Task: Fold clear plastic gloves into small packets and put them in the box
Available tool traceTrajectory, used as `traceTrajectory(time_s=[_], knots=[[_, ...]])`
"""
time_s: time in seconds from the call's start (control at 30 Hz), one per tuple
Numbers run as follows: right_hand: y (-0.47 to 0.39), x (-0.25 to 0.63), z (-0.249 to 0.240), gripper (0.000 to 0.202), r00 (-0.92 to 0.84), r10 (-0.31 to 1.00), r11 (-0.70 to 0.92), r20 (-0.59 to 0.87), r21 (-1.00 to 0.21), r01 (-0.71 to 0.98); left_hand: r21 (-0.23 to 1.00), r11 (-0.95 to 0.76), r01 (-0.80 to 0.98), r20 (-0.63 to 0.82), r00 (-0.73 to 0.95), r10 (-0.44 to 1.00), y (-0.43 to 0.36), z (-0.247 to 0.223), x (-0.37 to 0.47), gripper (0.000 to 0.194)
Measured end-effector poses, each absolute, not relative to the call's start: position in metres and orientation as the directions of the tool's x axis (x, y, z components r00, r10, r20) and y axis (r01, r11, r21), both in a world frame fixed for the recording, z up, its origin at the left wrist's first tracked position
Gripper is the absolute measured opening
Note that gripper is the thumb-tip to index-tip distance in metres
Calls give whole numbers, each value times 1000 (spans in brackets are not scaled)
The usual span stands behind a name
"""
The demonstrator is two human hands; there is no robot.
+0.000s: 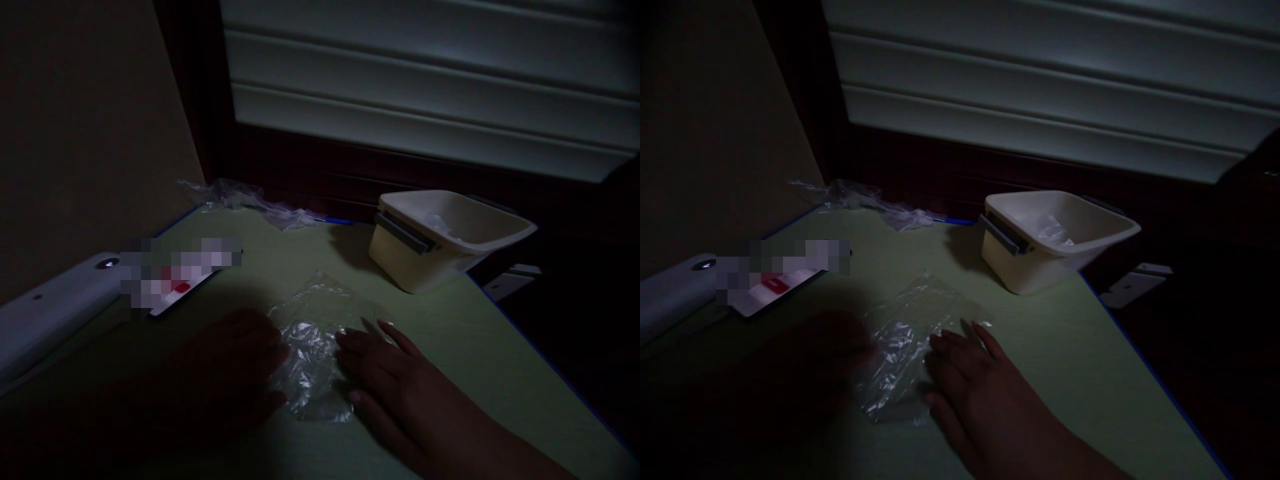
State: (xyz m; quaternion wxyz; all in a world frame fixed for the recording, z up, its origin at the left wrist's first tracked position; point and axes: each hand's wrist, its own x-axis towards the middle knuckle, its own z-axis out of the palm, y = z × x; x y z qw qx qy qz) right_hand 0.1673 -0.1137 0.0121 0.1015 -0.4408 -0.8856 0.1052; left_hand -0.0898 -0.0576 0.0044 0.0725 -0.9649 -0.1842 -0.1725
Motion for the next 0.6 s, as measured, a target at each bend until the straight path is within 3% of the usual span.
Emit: traceTrajectory(time_s=[0.17,0.33,0.6], knots=[[-110,175,12,30,-565,813,579,143,-311,754,-70,-912,405,423,840,340,-52,-8,-99,30],[-105,180,-6,44,-608,749,662,264,-235,712,1,-932,361,367,867,336,-50,-12,-98,33],[-98,186,-19,46,-651,726,688,222,-256,680,51,-970,236,383,892,238,-58,-4,-97,31]])
